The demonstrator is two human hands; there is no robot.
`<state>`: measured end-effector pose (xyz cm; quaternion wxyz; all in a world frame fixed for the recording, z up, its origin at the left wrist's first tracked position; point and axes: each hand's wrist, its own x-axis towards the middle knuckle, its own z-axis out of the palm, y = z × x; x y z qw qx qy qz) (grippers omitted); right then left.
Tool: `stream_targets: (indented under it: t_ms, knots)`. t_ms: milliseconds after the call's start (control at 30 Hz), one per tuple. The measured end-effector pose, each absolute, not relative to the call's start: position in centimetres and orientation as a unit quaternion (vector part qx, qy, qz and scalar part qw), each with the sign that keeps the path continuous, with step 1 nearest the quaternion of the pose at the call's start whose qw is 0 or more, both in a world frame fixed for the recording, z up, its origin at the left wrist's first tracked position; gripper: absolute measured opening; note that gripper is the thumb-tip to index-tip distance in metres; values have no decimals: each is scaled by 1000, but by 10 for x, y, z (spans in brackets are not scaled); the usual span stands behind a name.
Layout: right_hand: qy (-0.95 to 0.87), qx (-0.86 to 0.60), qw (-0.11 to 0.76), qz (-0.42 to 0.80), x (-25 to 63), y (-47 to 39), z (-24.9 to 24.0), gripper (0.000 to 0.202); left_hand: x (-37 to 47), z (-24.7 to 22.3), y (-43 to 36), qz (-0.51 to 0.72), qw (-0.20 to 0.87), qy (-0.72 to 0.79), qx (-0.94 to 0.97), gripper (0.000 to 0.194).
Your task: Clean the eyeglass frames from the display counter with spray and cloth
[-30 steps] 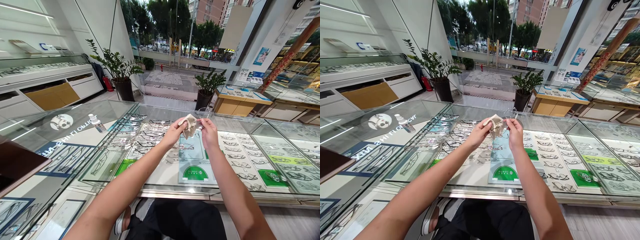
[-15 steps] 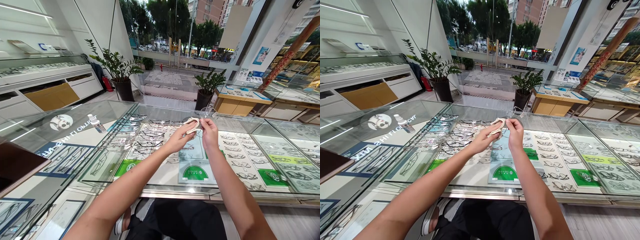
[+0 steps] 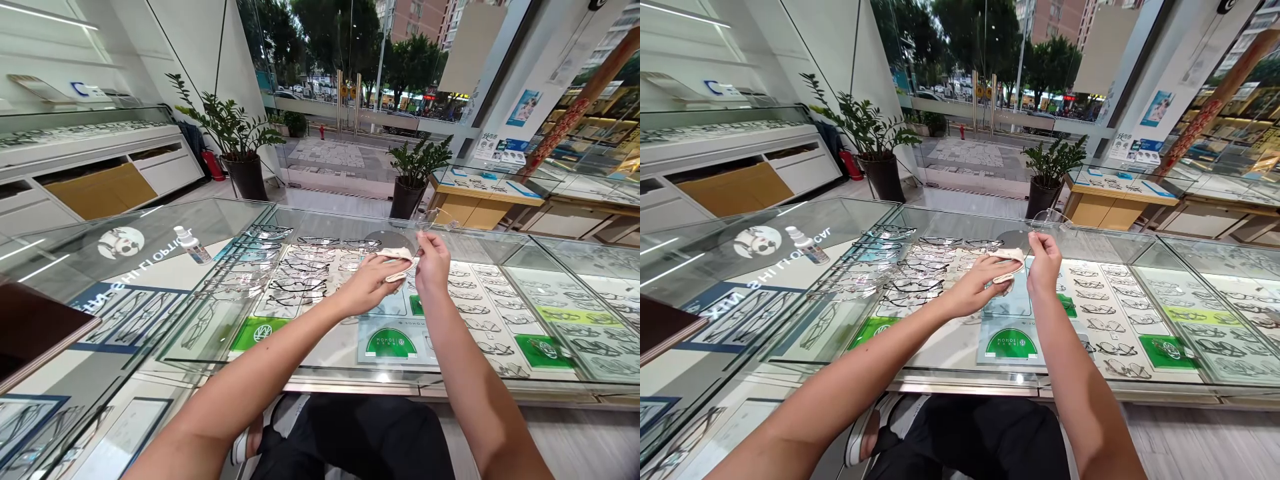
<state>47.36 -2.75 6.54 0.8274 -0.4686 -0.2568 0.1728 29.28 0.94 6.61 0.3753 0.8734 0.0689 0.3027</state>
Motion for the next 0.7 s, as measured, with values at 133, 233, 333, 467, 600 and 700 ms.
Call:
stream_targets:
  t_ms: [133,233,333,467,600,700]
  knots:
    - [-268,-466,833,134,486,-32,75,20,294,67,3,308,426,78,847,40]
    - [-288,-457,834,115,490,-35,82,25,297,62,0,276,480,65,830,44]
    - [-307,-448,833,104,490,-38,86,28,298,57,-3,203,531,55,821,46]
    - [-323,-430,836,106,488,-40,89,24,300,54,-4,141,592,50,792,48]
    - [-318,-426,838,123,489,-41,89,24,302,52,1,166,627,61,759,49]
    - [-305,-430,840,130,492,-41,89,26,302,52,5,168,639,88,745,53]
